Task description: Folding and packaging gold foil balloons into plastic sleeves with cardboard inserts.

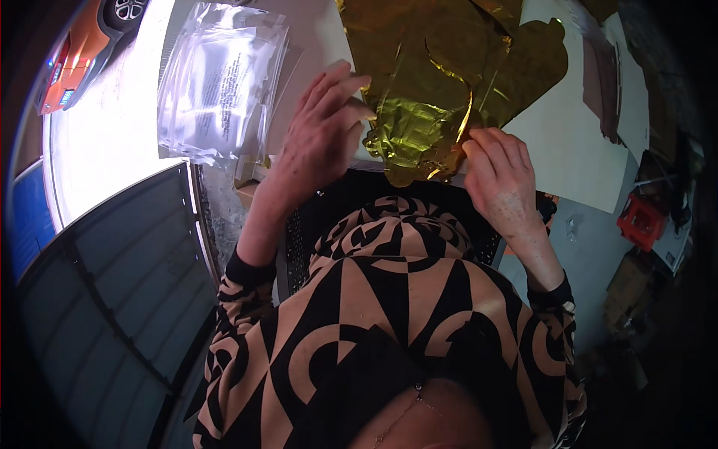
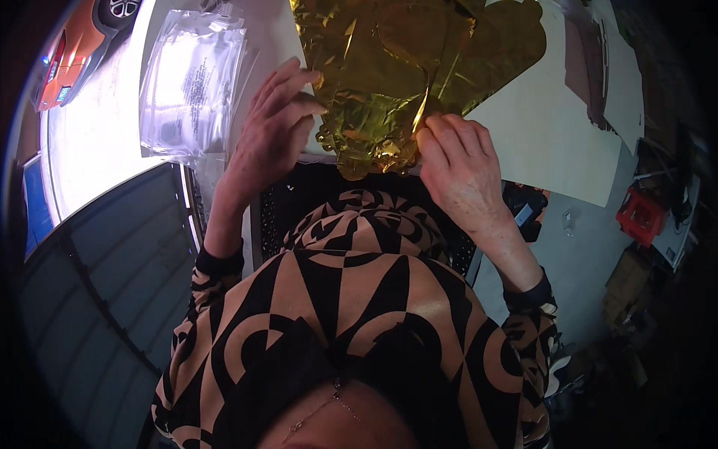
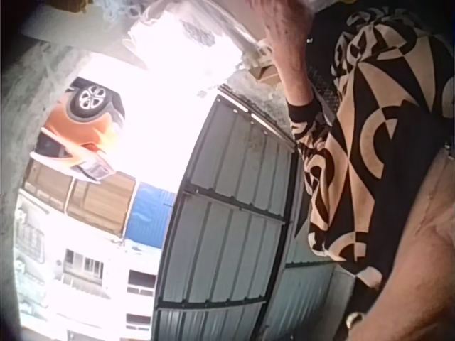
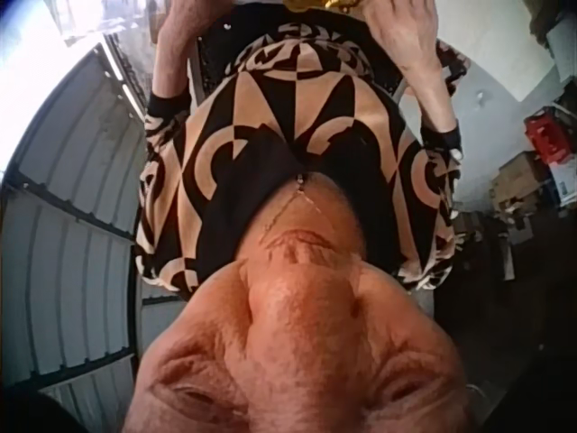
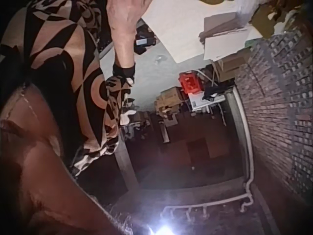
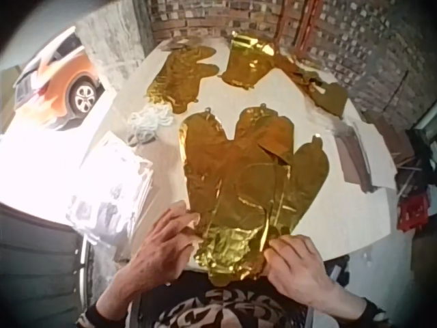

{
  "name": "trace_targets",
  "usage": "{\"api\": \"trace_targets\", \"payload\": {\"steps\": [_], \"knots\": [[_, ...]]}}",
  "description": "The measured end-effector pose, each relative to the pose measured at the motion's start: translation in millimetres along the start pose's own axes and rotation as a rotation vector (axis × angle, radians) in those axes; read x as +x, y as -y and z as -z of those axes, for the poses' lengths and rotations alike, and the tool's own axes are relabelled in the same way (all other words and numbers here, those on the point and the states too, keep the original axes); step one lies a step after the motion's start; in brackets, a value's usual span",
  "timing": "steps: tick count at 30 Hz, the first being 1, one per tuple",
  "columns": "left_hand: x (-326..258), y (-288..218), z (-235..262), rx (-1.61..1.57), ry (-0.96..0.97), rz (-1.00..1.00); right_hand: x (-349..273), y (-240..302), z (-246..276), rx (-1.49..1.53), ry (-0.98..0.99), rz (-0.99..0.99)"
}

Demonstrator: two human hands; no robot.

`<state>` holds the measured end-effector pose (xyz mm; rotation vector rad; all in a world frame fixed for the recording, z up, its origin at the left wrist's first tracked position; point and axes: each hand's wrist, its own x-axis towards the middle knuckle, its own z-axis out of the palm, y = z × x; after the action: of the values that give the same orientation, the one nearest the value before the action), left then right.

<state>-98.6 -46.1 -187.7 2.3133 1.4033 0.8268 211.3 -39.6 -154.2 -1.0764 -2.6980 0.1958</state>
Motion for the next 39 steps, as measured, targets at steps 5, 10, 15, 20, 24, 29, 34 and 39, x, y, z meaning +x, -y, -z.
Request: {"api": "trace_targets", "payload": {"steps": [5, 10, 15, 20, 24, 29, 34, 39], "knots": [[-17.7, -15.0, 2.9, -0.058, 0.087, 0.073, -7.6, 2.9, -11.5, -0.011, -0.04, -0.071], [-26.8, -8.6, -5.2, -0.084, 0.073, 0.067, -8.7, 8.8, -16.9, -0.009, -0.054, -0.142], [-27.5, -12.8, -6.1, -0.125, 0.041, 0.128, -10.7, 8.6, -21.3, 0.007, -0.056, -0.157], [-34.2, -10.7, -13.7, -0.106, 0.016, 0.088, -12.9, 9.3, -21.8, 0.008, -0.034, -0.17], [-39.3, -14.3, -16.9, -0.08, 0.005, 0.101, -12.0, 12.0, -22.8, 0.027, -0.041, -0.175], [-37.2, -17.0, -17.5, -0.122, -0.021, 0.151, -12.0, 12.2, -23.3, 0.036, -0.055, -0.185], [-29.4, -16.0, -19.3, -0.1, -0.03, 0.093, -8.7, 7.6, -13.8, 0.043, -0.07, -0.182], [-14.4, -28.6, -12.9, -0.1, -0.02, 0.11, -5.2, 0.3, -1.8, 0.035, -0.15, -0.153]]}}
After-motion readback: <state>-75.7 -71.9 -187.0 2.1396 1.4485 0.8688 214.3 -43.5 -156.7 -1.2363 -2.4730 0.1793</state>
